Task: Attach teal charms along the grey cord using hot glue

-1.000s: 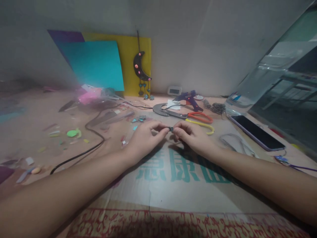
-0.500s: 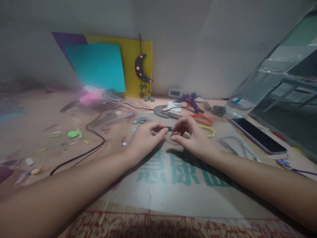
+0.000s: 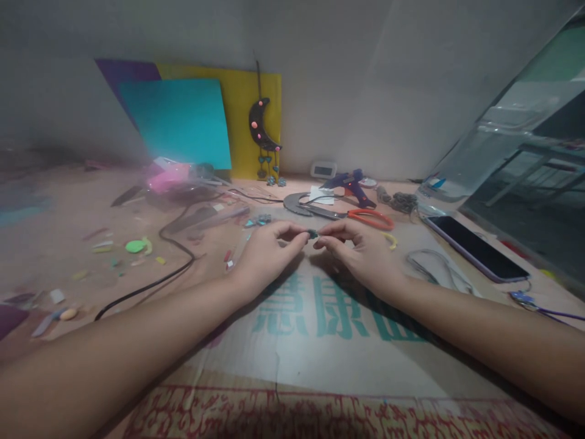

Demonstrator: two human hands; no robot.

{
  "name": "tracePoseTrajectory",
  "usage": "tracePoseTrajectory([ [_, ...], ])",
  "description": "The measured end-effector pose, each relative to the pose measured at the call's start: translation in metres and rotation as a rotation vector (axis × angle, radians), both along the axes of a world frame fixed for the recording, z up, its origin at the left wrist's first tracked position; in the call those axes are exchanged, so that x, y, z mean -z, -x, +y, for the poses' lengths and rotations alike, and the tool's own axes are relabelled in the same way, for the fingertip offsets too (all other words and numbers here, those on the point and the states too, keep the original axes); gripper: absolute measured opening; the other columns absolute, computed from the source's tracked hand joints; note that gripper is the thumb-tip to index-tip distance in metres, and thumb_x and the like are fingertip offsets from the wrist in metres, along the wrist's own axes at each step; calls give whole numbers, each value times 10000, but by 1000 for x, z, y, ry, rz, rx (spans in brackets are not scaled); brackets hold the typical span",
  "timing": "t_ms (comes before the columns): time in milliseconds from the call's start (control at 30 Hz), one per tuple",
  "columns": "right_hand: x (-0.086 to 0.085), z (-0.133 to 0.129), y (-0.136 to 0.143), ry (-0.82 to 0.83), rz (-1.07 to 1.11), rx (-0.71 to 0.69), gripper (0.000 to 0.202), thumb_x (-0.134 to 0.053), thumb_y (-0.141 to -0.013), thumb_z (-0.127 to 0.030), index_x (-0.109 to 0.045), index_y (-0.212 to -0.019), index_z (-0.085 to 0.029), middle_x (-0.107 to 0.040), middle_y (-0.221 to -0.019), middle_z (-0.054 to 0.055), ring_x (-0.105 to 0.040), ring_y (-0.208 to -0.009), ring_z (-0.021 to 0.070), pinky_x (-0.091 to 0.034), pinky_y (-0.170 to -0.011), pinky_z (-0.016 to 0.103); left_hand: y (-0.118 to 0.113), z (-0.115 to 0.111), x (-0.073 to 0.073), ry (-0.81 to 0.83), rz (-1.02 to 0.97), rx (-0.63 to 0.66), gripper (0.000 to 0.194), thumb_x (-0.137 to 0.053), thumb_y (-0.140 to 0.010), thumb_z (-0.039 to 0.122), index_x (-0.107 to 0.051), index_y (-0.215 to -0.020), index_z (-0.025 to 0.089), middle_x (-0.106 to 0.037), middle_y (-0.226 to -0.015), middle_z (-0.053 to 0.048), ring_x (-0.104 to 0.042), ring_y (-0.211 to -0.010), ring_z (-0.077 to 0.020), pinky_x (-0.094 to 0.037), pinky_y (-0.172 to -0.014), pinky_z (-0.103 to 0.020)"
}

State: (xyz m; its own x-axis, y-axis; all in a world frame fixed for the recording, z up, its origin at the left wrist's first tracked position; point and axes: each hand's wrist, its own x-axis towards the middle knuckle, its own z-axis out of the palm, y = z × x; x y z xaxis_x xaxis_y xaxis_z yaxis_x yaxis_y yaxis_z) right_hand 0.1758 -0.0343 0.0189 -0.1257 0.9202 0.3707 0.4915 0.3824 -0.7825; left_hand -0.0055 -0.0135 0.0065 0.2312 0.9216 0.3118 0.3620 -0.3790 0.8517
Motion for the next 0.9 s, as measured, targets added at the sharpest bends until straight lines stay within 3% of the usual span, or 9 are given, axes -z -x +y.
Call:
tracePoseTrajectory([
  [133,-2,-2,1,-14,-40,-11,122,-611,-874,-247,-671,-806,-166,-726,-726,11,-623,-585,107,-458,-533,210,0,0,0,-25,9,6,146,-610,-851,268,-729,-867,184,-752,-900,-26,-671,-834,-170,-500,-796,-283],
  [467,7,4,-2,74,-18,-103,254,-523,-940,-363,-641,-835,-164,-705,-673,3,-563,-483,86,-425,-479,203,1,-3,-3,-80,63,24,138,-612,-856,239,-730,-867,168,-757,-916,-44,-672,-867,-183,-487,-830,-299],
  [900,3,3,-2,211,36,-106,298,-589,-870,-443,-589,-758,-166,-667,-624,17,-580,-489,111,-419,-434,204,3,-3,1,-209,152,62,138,-603,-868,266,-716,-870,188,-753,-908,-32,-669,-893,-195,-478,-843,-311],
])
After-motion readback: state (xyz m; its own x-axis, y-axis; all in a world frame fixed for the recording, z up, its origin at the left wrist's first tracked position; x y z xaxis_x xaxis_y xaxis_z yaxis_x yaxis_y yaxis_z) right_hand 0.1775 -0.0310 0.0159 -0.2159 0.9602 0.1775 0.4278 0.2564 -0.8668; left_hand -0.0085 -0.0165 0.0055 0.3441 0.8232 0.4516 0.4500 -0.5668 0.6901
